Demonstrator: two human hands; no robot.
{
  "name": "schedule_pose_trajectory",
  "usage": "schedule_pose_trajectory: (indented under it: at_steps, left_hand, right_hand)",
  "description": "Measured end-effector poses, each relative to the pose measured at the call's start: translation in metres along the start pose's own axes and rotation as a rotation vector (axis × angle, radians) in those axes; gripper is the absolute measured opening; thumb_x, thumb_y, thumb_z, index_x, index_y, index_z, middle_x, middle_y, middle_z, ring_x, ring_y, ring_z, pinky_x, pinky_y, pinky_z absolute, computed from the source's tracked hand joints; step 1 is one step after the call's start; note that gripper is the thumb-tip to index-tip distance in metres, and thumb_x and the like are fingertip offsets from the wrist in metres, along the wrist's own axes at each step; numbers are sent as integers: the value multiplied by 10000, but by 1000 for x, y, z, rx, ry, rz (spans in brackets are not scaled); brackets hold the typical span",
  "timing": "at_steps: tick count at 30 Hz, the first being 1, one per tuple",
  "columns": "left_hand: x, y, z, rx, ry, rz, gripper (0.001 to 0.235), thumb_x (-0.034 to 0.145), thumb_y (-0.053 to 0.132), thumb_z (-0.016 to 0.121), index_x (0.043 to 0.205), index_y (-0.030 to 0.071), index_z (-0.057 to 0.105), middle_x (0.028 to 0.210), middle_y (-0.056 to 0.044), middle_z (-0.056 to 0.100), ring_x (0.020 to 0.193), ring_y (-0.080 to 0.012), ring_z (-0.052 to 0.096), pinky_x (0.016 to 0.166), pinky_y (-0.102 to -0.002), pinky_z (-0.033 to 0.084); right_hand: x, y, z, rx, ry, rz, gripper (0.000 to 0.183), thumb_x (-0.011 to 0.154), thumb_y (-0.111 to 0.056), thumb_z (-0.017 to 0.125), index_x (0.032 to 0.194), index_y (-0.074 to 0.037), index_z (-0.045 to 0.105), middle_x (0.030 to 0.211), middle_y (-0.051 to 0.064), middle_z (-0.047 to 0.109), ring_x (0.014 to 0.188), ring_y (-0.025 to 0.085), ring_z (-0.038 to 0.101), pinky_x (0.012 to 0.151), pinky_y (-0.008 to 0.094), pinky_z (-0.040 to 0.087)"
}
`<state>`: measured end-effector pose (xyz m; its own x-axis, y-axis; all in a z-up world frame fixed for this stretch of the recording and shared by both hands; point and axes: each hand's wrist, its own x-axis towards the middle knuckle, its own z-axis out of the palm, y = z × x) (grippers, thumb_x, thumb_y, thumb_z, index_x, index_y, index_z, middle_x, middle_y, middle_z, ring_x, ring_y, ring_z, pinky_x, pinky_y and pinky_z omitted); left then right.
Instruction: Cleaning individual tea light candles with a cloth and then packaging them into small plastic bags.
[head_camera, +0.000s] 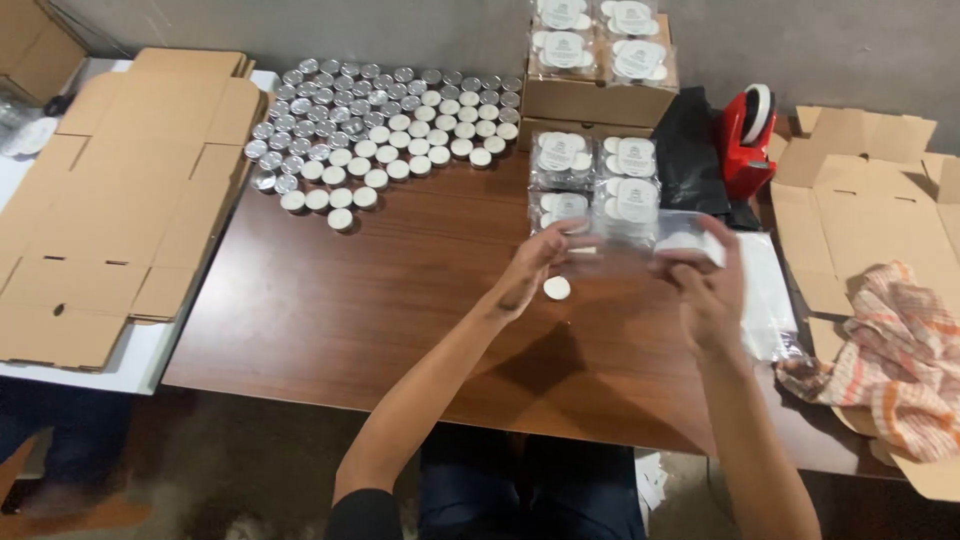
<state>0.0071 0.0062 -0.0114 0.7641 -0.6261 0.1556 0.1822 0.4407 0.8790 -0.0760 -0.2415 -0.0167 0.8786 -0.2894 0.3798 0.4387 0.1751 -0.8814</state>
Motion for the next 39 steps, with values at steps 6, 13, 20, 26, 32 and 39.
schedule_pose_trajectory:
  at_steps: [6, 13, 20, 26, 32, 39]
  left_hand:
    - [-28, 36, -11, 27, 289, 0, 335, 994, 153, 668, 1327, 118, 682, 1264, -170, 705, 1081, -309, 719, 902, -419, 630]
    - [-32, 38, -35, 7, 360, -33, 345, 984, 155, 684, 1328, 131, 690, 1288, -143, 703, 1126, -281, 698, 967, -421, 599]
    - [-23, 29, -47, -171, 287, -67, 320, 988, 65, 631, 1300, 3, 666, 1250, -253, 688, 1099, -375, 694, 955, -457, 598]
    - [-26, 30, -50, 172, 349, 84, 241, 946, 50, 692, 1166, 100, 776, 1117, -122, 775, 1076, -224, 723, 946, -384, 599]
    - [-32, 34, -44, 379, 260, 355, 304, 887, -83, 718, 1083, 130, 807, 1203, -122, 757, 1137, -238, 702, 980, -407, 570]
    - [-31, 21, -50, 547, 49, 480, 175, 901, 242, 772, 1059, 201, 838, 1363, -113, 669, 1247, -255, 642, 1074, -397, 525]
  right_hand:
    - [11, 24, 67, 26, -173, 254, 619, 942, 76, 520, 1499, -80, 300, 1075, 330, 683, 915, 403, 732, 765, 480, 621]
    - [22, 57, 87, -87, 112, 403, 183, 932, -17, 742, 1018, 10, 583, 924, 86, 576, 787, 276, 731, 623, 398, 652]
    - [29, 26, 97, -307, 91, 285, 285, 921, -111, 814, 1093, 47, 653, 902, 201, 715, 833, 242, 737, 757, 363, 633]
    - [31, 33, 81, -362, 10, 160, 218, 867, -51, 836, 998, 8, 672, 955, 194, 736, 870, 224, 747, 768, 319, 615]
    - [34, 17, 65, -143, -361, 75, 149, 855, -28, 709, 987, 27, 666, 1422, 269, 575, 1257, 348, 624, 998, 452, 529]
    - [27, 25, 60, 163, -365, 377, 657, 940, -550, 402, 1117, 16, 685, 1413, 221, 627, 1168, 275, 694, 952, 383, 540]
